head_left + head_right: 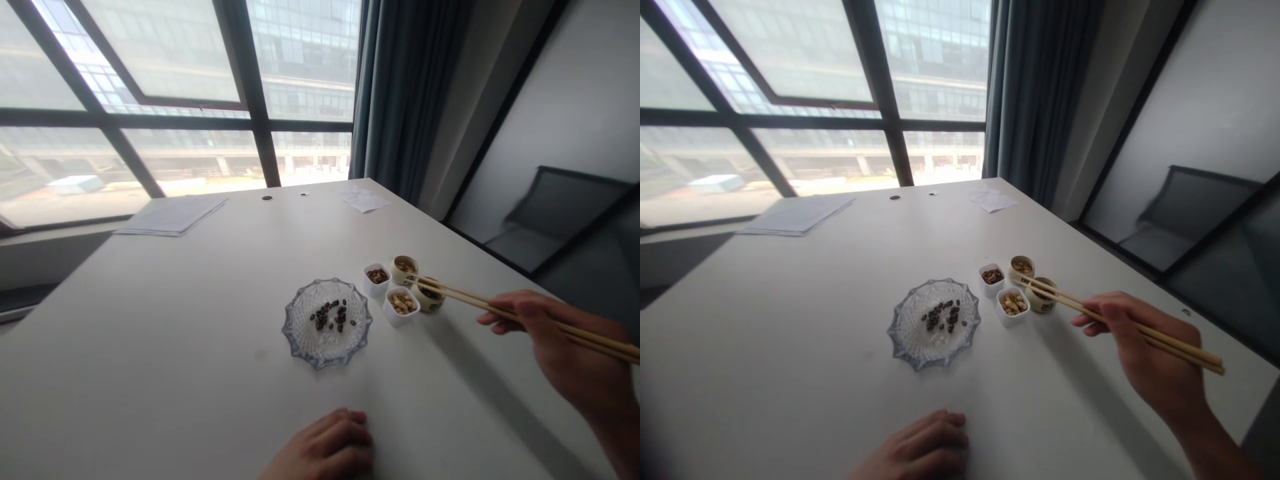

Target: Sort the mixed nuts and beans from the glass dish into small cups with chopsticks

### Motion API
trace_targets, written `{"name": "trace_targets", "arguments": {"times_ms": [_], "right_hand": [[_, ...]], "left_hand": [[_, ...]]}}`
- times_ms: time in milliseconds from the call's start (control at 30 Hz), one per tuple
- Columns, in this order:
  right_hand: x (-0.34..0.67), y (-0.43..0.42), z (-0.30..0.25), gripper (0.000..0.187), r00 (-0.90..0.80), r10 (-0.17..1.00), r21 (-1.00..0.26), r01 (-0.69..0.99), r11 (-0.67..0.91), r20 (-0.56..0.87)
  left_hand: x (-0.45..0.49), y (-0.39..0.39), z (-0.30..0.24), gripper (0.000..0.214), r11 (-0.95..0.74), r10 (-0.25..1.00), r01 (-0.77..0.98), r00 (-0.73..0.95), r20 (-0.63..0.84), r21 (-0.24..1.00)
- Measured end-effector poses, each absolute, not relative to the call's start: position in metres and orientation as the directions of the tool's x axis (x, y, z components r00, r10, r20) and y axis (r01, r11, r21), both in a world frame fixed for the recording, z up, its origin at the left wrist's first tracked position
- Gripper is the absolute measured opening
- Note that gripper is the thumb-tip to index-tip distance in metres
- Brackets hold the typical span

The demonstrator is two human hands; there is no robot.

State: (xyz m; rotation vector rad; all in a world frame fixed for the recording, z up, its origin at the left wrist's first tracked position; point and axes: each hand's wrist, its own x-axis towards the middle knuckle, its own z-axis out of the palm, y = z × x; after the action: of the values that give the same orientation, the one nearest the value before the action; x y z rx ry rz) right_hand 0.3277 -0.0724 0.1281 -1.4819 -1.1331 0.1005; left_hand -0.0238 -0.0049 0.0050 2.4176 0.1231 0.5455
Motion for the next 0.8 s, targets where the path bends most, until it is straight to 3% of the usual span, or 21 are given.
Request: {"name": "trace_targets", "arguments": {"times_ms": [167, 333, 500, 800], "right_hand": [[0.288, -0.031, 0.105, 0.027, 0.179, 0.890, -0.861, 0.391, 0.326, 0.418], [0.278, 0.005, 0.087, 0.039, -0.043, 0.913, -0.801, 0.464, 0.379, 0.406], [0.281, 0.013, 0.079, 0.044, -0.077, 0.921, -0.825, 0.421, 0.377, 0.381], [0.279, 0.017, 0.062, 0.046, 0.008, 0.940, -0.900, 0.292, 0.324, 0.341]], "left_hand": [[-0.025, -0.007, 0.001, 0.020, -0.796, 0.209, -0.062, 0.906, 0.369, 0.602], [-0.026, -0.009, -0.002, 0.015, -0.811, 0.222, -0.043, 0.901, 0.374, 0.583], [-0.027, -0.011, 0.001, 0.018, -0.803, 0.225, -0.021, 0.915, 0.336, 0.595], [-0.025, -0.015, 0.017, 0.024, -0.801, 0.248, 0.003, 0.912, 0.326, 0.599]]}}
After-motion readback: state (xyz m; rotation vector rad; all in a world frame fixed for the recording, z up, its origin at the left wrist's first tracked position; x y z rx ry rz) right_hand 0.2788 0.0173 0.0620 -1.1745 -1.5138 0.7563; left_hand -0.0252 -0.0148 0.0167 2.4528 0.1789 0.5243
